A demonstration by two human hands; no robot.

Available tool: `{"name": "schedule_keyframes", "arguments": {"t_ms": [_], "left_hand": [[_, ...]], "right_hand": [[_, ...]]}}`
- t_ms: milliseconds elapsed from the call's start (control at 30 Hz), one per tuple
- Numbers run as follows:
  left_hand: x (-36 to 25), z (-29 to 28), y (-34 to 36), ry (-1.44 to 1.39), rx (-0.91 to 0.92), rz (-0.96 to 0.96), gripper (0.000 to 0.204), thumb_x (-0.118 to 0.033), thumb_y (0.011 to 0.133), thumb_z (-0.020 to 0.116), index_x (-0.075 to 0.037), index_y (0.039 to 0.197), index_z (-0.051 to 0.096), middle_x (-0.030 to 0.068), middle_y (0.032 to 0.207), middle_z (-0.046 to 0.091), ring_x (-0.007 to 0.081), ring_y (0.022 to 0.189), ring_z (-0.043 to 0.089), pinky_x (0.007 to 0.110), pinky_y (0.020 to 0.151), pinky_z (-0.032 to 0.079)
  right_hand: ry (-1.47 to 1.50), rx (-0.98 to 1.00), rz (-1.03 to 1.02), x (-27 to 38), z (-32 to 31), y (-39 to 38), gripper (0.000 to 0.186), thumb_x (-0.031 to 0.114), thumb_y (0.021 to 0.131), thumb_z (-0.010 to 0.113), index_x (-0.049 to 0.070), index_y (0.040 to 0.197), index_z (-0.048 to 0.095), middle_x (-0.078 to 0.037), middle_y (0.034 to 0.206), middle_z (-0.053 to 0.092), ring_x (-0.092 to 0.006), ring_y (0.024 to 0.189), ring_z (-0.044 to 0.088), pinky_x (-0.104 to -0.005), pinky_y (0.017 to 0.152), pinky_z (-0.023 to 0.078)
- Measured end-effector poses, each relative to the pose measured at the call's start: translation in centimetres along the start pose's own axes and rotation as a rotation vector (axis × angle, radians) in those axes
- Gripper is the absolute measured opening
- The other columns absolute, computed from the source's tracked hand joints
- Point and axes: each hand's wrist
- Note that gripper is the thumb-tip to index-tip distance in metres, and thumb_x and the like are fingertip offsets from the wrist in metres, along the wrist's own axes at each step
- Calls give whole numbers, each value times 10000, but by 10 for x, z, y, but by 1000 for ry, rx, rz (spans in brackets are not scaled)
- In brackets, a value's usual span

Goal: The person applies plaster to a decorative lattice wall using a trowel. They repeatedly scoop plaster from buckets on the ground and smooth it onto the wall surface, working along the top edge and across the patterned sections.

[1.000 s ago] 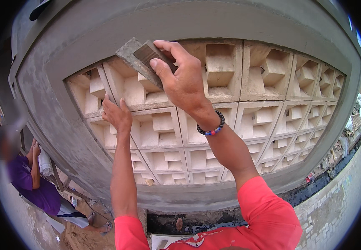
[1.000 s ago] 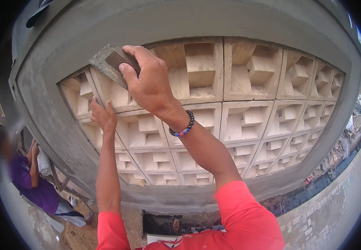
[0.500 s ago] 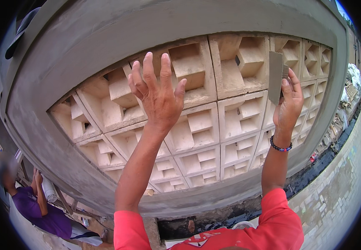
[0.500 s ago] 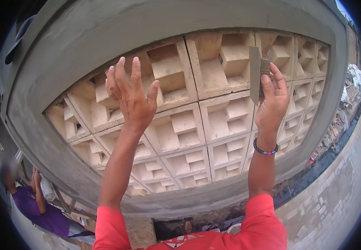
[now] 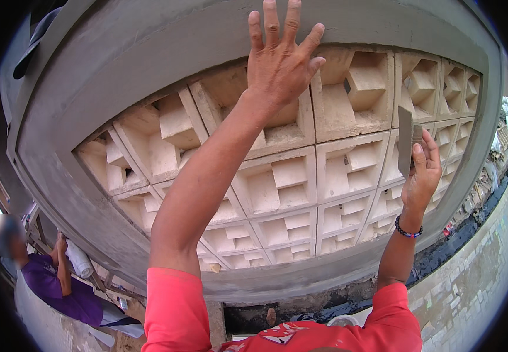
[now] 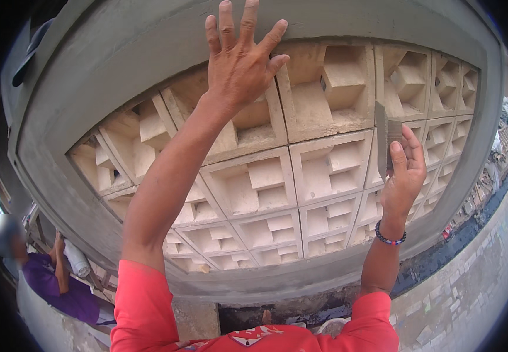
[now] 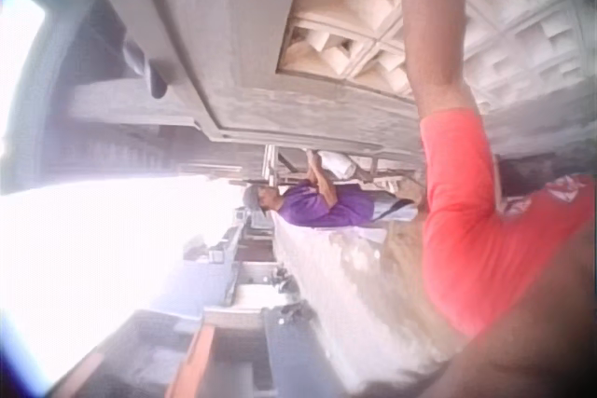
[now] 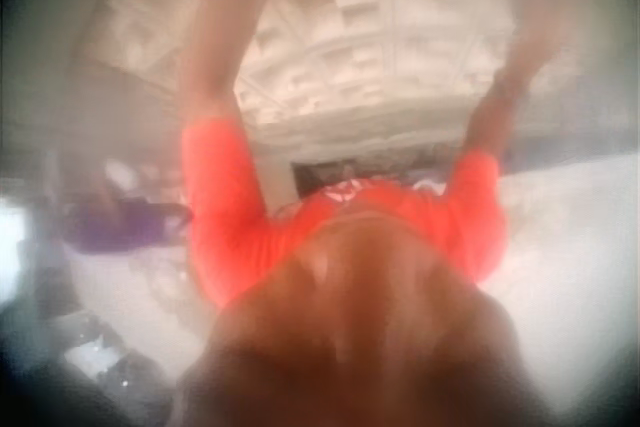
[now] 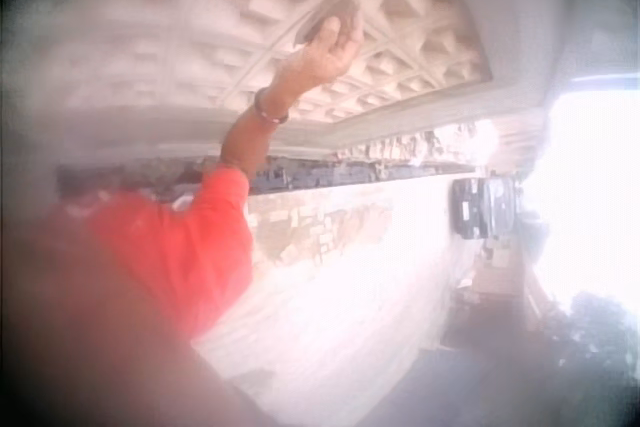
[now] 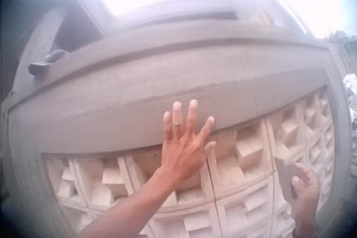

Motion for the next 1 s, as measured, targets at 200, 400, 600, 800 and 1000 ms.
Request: {"name": "schedule_keyframes", "arguments": {"t_ms": [200, 400, 600, 800, 1000], "left_hand": [[2, -1, 4, 263, -150, 15, 460, -497, 863, 597, -262, 1258, 607, 194, 1508, 303, 488, 1412, 78, 646, 1117, -15], [1, -6, -1, 373, -108, 59, 450, -505, 919, 474, -264, 1280, 591, 207, 1509, 310, 505, 1415, 96, 662, 1125, -31], [4, -6, -3, 349, -105, 79, 413, -478, 913, 477, -252, 1222, 631, 202, 1496, 334, 492, 1413, 139, 665, 1130, -15], [2, -7, -4, 362, -152, 77, 397, -462, 890, 501, -239, 1178, 658, 206, 1469, 378, 494, 1402, 168, 671, 1128, 2], [2, -8, -2, 318, -169, 113, 346, -397, 867, 519, -185, 1055, 717, 238, 1411, 442, 521, 1358, 260, 684, 1117, 41]], "right_hand": [[57, 115, 69, -11, -25, 9, 377, 86, 968, 553, -15, 1324, 482, -117, 1206, 604, -168, 1048, 604, -298, 905, 502], [-35, 70, 81, -22, -13, 6, 376, 112, 981, 538, -21, 1330, 490, -128, 1260, 567, -181, 1111, 566, -315, 963, 448], [-71, 101, 91, -26, -8, 3, 385, 125, 980, 547, -33, 1327, 492, -137, 1302, 530, -197, 1158, 531, -333, 1004, 412], [-41, 136, 130, -31, -19, 1, 385, 126, 980, 547, -36, 1324, 490, -140, 1282, 544, -195, 1143, 540, -332, 990, 421], [-62, 140, 131, -33, -21, -3, 378, 126, 982, 545, -22, 1326, 492, -131, 1256, 563, -184, 1122, 551, -324, 976, 429]]}}
Point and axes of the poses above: each hand's wrist, its own y-axis towards the middle knuckle, its own z-axis out of the palm, x = y × z
